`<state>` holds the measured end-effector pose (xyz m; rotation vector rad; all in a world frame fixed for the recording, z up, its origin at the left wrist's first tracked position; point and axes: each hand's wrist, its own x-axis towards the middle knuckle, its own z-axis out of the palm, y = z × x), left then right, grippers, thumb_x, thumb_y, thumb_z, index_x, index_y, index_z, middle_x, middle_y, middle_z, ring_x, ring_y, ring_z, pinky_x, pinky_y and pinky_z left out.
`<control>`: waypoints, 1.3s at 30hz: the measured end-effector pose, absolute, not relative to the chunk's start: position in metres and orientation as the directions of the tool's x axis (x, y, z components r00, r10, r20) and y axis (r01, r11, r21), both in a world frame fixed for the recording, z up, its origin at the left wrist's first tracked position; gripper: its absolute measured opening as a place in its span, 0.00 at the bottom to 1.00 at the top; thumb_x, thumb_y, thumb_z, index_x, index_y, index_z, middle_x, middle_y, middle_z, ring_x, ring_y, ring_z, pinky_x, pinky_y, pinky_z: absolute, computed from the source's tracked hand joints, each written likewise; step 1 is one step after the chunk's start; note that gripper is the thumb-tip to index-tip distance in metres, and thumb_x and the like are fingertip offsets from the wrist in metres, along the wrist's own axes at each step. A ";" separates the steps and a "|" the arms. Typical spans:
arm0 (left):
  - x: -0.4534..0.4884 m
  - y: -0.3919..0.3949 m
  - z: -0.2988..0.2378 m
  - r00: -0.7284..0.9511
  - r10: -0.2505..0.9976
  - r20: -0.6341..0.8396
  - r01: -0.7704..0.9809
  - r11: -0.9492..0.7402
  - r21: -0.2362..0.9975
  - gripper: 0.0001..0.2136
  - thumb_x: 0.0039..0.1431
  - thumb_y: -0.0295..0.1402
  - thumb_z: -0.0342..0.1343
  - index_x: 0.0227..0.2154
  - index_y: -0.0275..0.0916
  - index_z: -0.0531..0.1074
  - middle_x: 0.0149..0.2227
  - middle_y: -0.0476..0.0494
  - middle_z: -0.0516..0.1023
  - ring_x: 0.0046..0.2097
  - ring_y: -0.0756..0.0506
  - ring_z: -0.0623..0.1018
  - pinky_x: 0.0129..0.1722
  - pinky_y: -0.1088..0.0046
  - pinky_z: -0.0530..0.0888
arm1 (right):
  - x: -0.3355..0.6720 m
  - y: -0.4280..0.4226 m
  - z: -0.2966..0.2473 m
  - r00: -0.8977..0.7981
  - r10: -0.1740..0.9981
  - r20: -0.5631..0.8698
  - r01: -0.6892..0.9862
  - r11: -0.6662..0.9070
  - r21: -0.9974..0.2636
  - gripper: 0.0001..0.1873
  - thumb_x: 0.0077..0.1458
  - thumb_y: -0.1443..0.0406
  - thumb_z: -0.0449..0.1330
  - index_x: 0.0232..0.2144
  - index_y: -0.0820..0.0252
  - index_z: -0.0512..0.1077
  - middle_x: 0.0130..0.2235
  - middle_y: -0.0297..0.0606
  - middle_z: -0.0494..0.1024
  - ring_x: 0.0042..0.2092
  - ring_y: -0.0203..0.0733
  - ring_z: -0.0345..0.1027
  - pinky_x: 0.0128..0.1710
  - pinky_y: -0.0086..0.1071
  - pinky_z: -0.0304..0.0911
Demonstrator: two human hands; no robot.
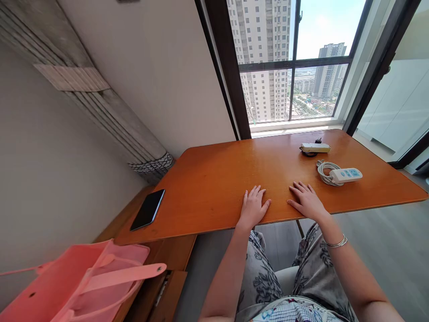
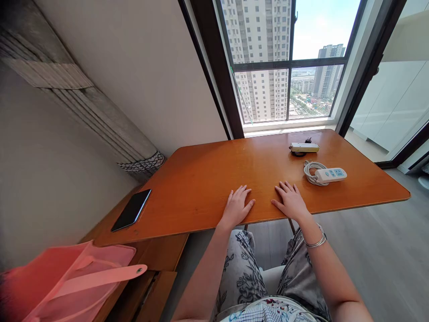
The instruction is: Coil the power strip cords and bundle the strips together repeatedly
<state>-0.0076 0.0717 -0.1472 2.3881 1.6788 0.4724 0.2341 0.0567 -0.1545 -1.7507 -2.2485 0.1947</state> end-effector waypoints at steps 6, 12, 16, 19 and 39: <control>-0.007 0.071 -0.146 0.311 0.938 0.153 0.879 -0.345 0.330 0.23 0.67 0.43 0.46 0.59 0.37 0.66 0.67 0.36 0.63 0.70 0.38 0.59 0.70 0.49 0.51 | 0.234 0.056 -0.153 -0.219 0.965 0.143 0.927 0.252 -0.279 0.32 0.64 0.48 0.51 0.64 0.59 0.65 0.69 0.47 0.59 0.71 0.55 0.48 0.69 0.55 0.44; -0.007 0.072 -0.149 0.309 0.936 0.167 0.880 -0.348 0.323 0.22 0.67 0.42 0.47 0.59 0.37 0.67 0.67 0.36 0.64 0.70 0.38 0.60 0.70 0.49 0.51 | 0.234 0.056 -0.154 -0.221 0.964 0.146 0.925 0.255 -0.281 0.32 0.64 0.48 0.50 0.63 0.58 0.65 0.68 0.46 0.60 0.71 0.55 0.48 0.68 0.56 0.44; -0.008 0.073 -0.152 0.307 0.932 0.192 0.879 -0.355 0.319 0.21 0.67 0.42 0.47 0.58 0.39 0.67 0.67 0.36 0.65 0.69 0.38 0.61 0.69 0.48 0.52 | 0.234 0.057 -0.157 -0.218 0.962 0.163 0.922 0.257 -0.289 0.32 0.64 0.48 0.51 0.63 0.57 0.66 0.68 0.46 0.60 0.71 0.55 0.48 0.68 0.56 0.45; -0.008 0.073 -0.152 0.310 0.932 0.187 0.876 -0.357 0.324 0.22 0.67 0.43 0.47 0.58 0.38 0.67 0.67 0.36 0.64 0.69 0.38 0.60 0.69 0.48 0.52 | 0.235 0.057 -0.158 -0.211 0.957 0.200 0.914 0.266 -0.306 0.30 0.64 0.50 0.52 0.61 0.58 0.68 0.67 0.47 0.63 0.70 0.55 0.51 0.68 0.56 0.46; -0.007 0.075 -0.153 0.314 0.932 0.181 0.880 -0.357 0.314 0.22 0.67 0.43 0.47 0.59 0.38 0.67 0.67 0.36 0.64 0.70 0.38 0.60 0.70 0.48 0.52 | 0.348 0.027 -0.144 0.645 0.710 0.282 0.735 -0.477 -0.482 0.36 0.63 0.43 0.41 0.41 0.65 0.76 0.46 0.59 0.74 0.50 0.64 0.68 0.49 0.56 0.61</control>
